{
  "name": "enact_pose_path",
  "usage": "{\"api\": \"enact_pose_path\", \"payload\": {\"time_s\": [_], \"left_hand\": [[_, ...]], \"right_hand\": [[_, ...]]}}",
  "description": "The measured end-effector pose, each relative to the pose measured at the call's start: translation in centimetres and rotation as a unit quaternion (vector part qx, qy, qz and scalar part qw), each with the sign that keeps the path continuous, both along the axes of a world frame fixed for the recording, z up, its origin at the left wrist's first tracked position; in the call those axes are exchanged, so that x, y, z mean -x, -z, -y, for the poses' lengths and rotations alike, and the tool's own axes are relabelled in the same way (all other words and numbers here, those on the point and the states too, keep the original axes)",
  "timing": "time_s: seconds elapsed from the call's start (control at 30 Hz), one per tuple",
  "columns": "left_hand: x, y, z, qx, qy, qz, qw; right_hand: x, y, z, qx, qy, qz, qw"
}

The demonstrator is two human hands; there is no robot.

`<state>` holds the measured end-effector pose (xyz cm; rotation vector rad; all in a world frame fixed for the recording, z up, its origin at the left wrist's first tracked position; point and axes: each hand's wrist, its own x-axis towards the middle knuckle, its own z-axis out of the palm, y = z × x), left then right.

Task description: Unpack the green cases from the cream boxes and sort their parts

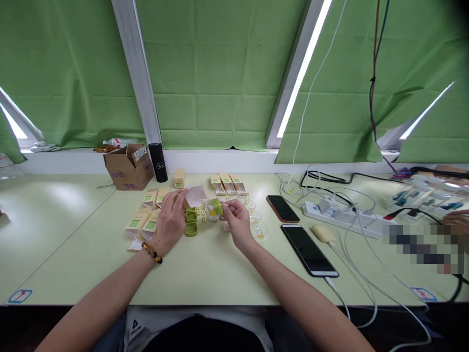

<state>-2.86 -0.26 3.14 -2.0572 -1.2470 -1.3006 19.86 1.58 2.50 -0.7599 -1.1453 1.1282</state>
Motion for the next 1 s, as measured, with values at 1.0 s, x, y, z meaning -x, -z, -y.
{"api": "enact_pose_path", "payload": {"time_s": [1.0], "left_hand": [[-1.8, -0.7, 1.1, 0.357, 0.414, 0.511, 0.663]], "right_hand": [[-0.4, -1.0, 1.7, -0.179, 0.046, 0.424, 0.887]]}}
